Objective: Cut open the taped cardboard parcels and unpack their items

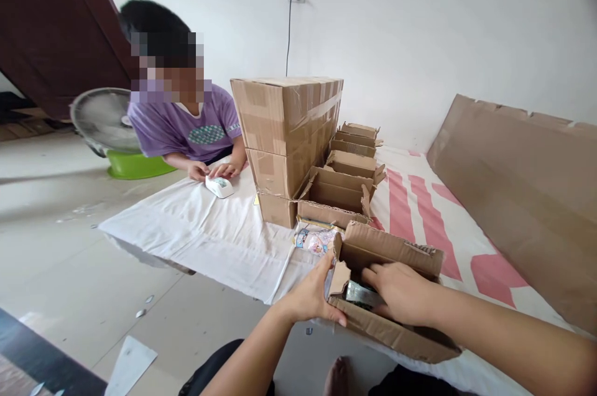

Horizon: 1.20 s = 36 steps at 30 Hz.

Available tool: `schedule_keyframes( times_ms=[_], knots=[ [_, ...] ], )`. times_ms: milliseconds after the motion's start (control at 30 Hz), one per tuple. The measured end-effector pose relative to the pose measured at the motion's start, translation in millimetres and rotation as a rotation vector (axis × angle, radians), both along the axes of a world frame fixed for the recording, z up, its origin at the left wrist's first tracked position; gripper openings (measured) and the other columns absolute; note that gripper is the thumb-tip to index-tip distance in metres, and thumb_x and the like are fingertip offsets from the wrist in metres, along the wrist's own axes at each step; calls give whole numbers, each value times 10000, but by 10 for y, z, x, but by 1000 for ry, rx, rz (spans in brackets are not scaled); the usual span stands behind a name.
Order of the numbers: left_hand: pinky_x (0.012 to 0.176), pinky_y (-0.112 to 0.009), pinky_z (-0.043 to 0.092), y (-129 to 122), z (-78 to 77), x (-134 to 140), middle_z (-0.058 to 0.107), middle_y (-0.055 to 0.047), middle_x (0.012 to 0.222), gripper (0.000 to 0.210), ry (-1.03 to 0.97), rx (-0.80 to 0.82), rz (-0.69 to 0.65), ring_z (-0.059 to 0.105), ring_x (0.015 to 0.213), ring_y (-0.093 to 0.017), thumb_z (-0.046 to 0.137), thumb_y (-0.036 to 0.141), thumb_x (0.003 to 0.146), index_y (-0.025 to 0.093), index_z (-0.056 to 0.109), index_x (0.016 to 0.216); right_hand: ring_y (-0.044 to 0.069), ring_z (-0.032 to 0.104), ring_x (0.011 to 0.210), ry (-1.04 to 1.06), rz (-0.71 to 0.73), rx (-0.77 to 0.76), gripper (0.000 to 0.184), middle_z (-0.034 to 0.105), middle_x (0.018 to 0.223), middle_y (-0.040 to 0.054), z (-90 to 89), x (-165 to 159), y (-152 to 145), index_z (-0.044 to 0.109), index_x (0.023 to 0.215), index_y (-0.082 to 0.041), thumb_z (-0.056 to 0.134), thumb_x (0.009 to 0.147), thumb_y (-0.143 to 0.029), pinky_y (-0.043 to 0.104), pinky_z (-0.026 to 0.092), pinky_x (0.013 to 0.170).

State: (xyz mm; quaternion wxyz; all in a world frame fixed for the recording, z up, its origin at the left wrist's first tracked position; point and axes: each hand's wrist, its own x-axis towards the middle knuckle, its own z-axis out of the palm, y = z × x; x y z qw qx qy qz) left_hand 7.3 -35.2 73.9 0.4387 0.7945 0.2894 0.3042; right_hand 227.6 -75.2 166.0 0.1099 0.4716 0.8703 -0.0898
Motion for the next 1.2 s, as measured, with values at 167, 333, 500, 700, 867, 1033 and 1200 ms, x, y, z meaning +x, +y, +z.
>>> schedule_keyframes(
  times_ms=[167, 333, 500, 700, 867, 1033, 1200],
  knots=[
    [1077, -511, 345, -2, -31, 19, 445, -183, 1400, 1226, 49, -16, 23, 417, 1281, -425, 767, 730, 442, 183, 282, 1427, 279, 710, 820, -166, -212, -115, 431, 734, 982, 115, -472, 223, -37, 644, 1142, -190, 603, 714, -163, 369, 529, 704],
    [1103, -541, 306, -1, -71, 22, 390, -189, 1465, 1298, 52, -20, 19, 375, 1326, -431, 748, 753, 443, 198, 193, 1476, 331, 706, 866, -149, -210, -115, 488, 723, 1017, 177, -515, 181, -2, 645, 1140, -119, 621, 653, -102, 395, 531, 718],
    [1121, -638, 198, 63, -161, -111, 265, -235, 1536, 1434, 162, -93, 114, 269, 1381, -487, 738, 791, 370, 200, 96, 1508, 306, 675, 925, 41, -195, -51, 399, 707, 1016, 120, -86, 183, -60, 628, 1018, -161, 630, 619, -148, 368, 505, 770],
    [1163, -594, 110, 85, -179, -391, 163, -242, 1571, 1446, 139, -119, 118, 135, 1446, -437, 707, 803, 424, 188, -7, 1521, 260, 595, 1052, 496, -341, -27, 579, 618, 1206, 75, 434, 468, -206, 540, 1193, -213, 673, 629, -218, 363, 457, 885],
    [1110, -563, 290, 192, 410, -690, 93, -171, 1604, 1268, -72, -114, -24, 226, 1429, -412, 587, 852, 528, 289, 29, 1518, 256, 588, 1031, 786, -408, 46, 551, 629, 1162, 70, 509, 858, -288, 501, 1222, -189, 647, 702, -298, 370, 458, 885],
    [1040, -507, 390, 275, 1458, -271, 477, -147, 1404, 694, -82, 210, 223, 471, 1280, -324, 585, 586, 817, 268, 382, 1400, 257, 592, 1013, 937, -488, 198, 560, 639, 1125, 78, 464, 925, -118, 478, 1212, -167, 649, 695, -297, 383, 455, 885],
    [950, -442, 475, 463, 1865, 622, 447, -179, 1427, 1101, 195, 319, 33, 553, 1175, -322, 840, 384, 584, 195, 223, 1477, 234, 592, 1044, 983, -420, 316, 540, 635, 1153, 81, 696, 780, 233, 501, 1187, -171, 653, 669, -148, 355, 446, 903]
  ],
)
